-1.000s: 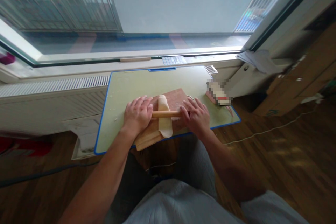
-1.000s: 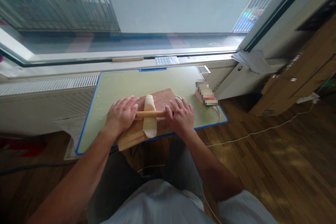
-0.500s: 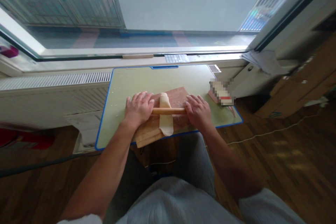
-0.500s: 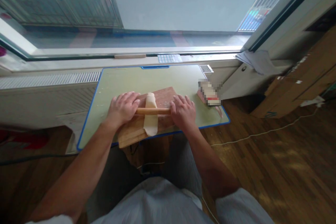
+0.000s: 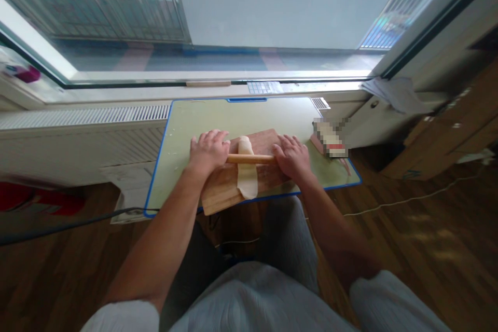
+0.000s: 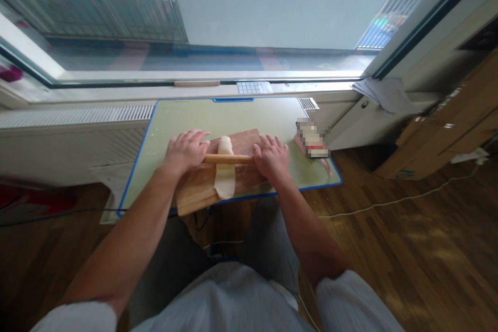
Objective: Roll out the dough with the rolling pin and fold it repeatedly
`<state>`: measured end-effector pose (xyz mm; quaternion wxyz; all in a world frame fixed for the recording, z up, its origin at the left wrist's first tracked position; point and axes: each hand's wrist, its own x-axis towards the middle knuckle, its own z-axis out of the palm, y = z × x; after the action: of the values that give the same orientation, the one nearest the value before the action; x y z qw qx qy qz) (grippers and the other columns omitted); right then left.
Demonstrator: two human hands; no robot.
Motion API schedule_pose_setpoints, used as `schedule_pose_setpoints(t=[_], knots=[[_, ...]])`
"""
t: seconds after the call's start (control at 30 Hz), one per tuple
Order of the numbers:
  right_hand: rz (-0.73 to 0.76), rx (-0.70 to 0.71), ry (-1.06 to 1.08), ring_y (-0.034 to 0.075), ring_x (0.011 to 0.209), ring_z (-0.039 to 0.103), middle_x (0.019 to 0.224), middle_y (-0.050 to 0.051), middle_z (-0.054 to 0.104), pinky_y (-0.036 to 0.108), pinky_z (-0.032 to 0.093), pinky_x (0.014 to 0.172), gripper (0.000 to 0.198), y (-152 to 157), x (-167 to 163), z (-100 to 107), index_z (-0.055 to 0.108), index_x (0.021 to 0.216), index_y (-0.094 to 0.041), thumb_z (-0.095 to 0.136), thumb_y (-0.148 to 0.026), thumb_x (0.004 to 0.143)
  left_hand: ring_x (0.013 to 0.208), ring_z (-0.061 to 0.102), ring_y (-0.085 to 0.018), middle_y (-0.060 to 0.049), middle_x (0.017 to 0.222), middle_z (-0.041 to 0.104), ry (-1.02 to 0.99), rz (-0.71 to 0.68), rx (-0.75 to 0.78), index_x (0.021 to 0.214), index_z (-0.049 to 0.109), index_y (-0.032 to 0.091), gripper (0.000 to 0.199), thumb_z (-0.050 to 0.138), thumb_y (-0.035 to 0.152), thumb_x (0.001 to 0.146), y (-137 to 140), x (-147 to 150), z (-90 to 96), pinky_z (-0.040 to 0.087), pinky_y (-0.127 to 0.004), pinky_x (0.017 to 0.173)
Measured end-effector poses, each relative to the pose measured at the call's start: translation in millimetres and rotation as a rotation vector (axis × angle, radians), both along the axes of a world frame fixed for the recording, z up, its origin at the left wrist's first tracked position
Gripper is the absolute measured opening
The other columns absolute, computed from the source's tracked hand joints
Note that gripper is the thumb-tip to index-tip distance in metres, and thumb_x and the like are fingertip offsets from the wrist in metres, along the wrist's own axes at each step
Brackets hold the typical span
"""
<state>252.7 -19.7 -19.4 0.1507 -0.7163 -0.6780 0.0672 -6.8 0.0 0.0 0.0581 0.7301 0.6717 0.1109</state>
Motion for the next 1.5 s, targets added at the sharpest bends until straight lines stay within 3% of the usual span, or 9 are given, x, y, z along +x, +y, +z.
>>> schedule_pose_setpoints(t=[0.2,0.3,0.43,0.6,0.7,1.0,1.2,1.33,1.5], knots=[[0.051,0.115,-0.007,0.034,0.159,0.041,0.166,0.005,0.056,0.059,0.035,0.128,0.052,-45,0,-1,0.065,0.153,-0.024,0.037,-0.042,0.112,0.152,0.050,-0.035,-0.010,0.164,0.059,0.006,-0.049,0.112,0.151,0.066,0.027,0.054,0.035,0.042,0.109,-51,-8,-10.0,0.035,-0.062,0.127],[0.055,0.122,0.008,0.034,0.159,0.042,0.166,0.005,0.056,0.058,0.037,0.127,0.051,-50,-3,-4,0.067,0.150,-0.025,0.037,-0.042,0.113,0.154,0.049,-0.036,-0.010,0.164,0.059,-0.004,-0.061,0.141,0.150,0.067,0.027,0.052,0.038,0.042,0.109,-64,-9,-7.0,0.035,-0.062,0.127],[0.040,0.055,0.008,0.035,0.159,0.042,0.166,0.007,0.056,0.059,0.035,0.128,0.052,-23,-4,-3,0.062,0.156,-0.024,0.041,-0.041,0.111,0.155,0.048,-0.035,-0.011,0.164,0.059,0.008,-0.029,0.136,0.148,0.068,0.027,0.050,0.041,0.040,0.108,-42,-6,-0.8,0.031,-0.065,0.129],[0.074,-0.016,0.001,0.033,0.160,0.041,0.168,0.009,0.053,0.054,0.034,0.130,0.056,7,-4,3,0.056,0.161,-0.020,0.044,-0.040,0.110,0.150,0.052,-0.034,-0.011,0.163,0.060,-0.020,0.043,0.075,0.149,0.067,0.027,0.050,0.045,0.038,0.106,-3,-7,-0.3,0.037,-0.064,0.126],[0.091,-0.014,-0.020,0.033,0.158,0.043,0.166,0.007,0.057,0.054,0.034,0.130,0.052,-1,-4,3,0.062,0.156,-0.023,0.043,-0.039,0.110,0.151,0.051,-0.035,-0.011,0.163,0.059,-0.006,0.023,0.058,0.150,0.067,0.027,0.051,0.043,0.038,0.106,-6,-11,-4.3,0.036,-0.065,0.126],[0.112,0.080,-0.033,0.033,0.160,0.040,0.167,0.005,0.054,0.055,0.038,0.127,0.052,-49,-4,-4,0.063,0.154,-0.024,0.036,-0.040,0.113,0.154,0.048,-0.034,-0.010,0.166,0.057,0.032,-0.032,0.143,0.151,0.065,0.027,0.053,0.035,0.042,0.110,-62,-15,-11.4,0.033,-0.063,0.128],[0.079,0.012,-0.053,0.033,0.161,0.039,0.170,0.008,0.050,0.054,0.034,0.130,0.057,-11,-6,3,0.054,0.163,-0.023,0.043,-0.042,0.110,0.151,0.052,-0.034,-0.012,0.162,0.060,0.008,0.032,0.101,0.148,0.067,0.024,0.051,0.037,0.036,0.108,-26,-9,-5.5,0.035,-0.064,0.126],[0.088,-0.086,-0.049,0.032,0.163,0.036,0.174,0.006,0.046,0.053,0.033,0.131,0.062,14,-7,9,0.047,0.168,-0.024,0.043,-0.046,0.110,0.149,0.053,-0.034,-0.010,0.162,0.060,-0.009,0.082,0.028,0.149,0.066,0.030,0.050,0.040,0.036,0.106,3,-9,-0.1,0.037,-0.062,0.125],[0.067,-0.099,-0.058,0.031,0.162,0.037,0.173,0.004,0.046,0.053,0.033,0.131,0.058,0,-10,3,0.050,0.166,-0.027,0.038,-0.044,0.112,0.153,0.049,-0.033,-0.007,0.167,0.056,0.023,0.037,-0.035,0.154,0.062,0.034,0.053,0.038,0.042,0.107,4,-11,0.1,0.034,-0.064,0.127]])
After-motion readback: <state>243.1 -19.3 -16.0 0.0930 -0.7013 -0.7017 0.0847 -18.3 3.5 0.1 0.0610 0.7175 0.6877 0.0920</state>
